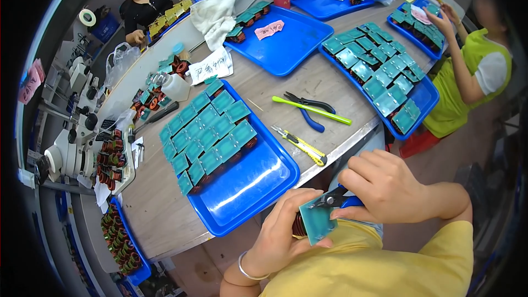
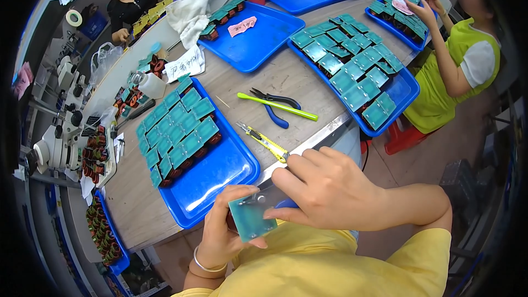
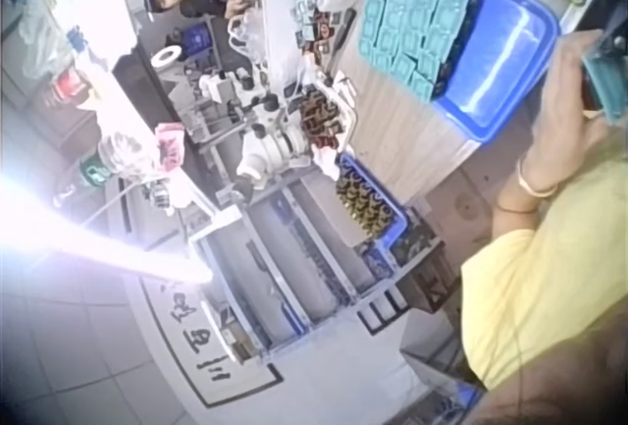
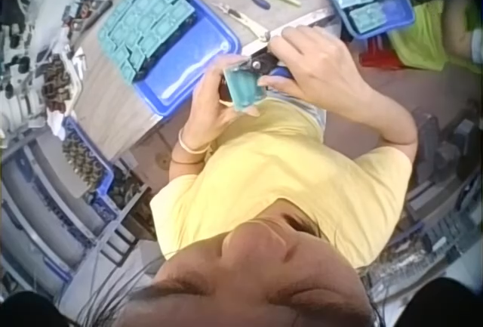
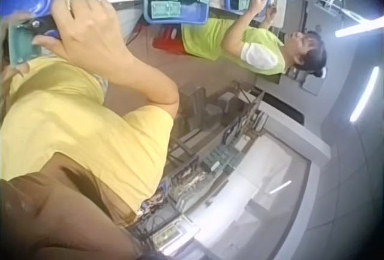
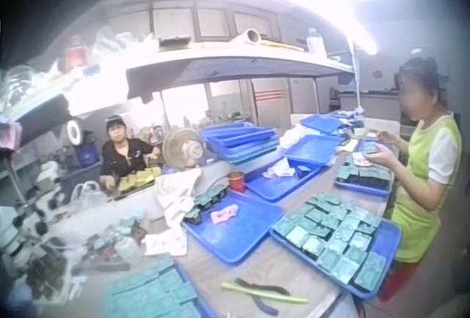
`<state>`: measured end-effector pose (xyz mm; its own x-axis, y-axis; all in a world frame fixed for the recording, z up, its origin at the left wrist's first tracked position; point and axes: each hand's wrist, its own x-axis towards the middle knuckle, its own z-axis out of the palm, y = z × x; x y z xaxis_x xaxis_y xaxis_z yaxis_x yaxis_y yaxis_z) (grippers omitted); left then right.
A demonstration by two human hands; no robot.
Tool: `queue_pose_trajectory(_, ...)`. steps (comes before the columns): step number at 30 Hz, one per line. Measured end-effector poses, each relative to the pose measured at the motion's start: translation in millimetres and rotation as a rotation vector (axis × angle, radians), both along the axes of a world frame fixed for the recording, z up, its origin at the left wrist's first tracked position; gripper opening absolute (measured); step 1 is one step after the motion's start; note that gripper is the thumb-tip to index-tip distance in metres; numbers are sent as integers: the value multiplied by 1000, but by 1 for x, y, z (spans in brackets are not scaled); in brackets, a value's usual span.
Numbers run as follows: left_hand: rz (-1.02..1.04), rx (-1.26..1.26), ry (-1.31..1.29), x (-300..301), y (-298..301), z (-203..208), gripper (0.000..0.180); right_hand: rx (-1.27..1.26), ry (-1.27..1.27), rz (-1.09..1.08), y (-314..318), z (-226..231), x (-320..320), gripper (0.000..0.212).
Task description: Trimming excess wires from electronic components using pliers at an assembly workbench.
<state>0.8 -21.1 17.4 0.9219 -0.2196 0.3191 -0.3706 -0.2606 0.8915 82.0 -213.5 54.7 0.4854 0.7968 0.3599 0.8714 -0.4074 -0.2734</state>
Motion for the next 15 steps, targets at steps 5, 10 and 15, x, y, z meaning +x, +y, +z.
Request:
queue_pose_trajectory(5,-18,-9,-9,0,-1,1,69,11,-3,14,0,1,-1,45)
queue_pose_trajectory(10,10,55,-48,1,-1,4,66,-15,-5,9,2,4,-2,44)
queue_pose_trajectory(15,19,71,-27,0,0,4,65,-26,-19,13,4,2,-1,43)
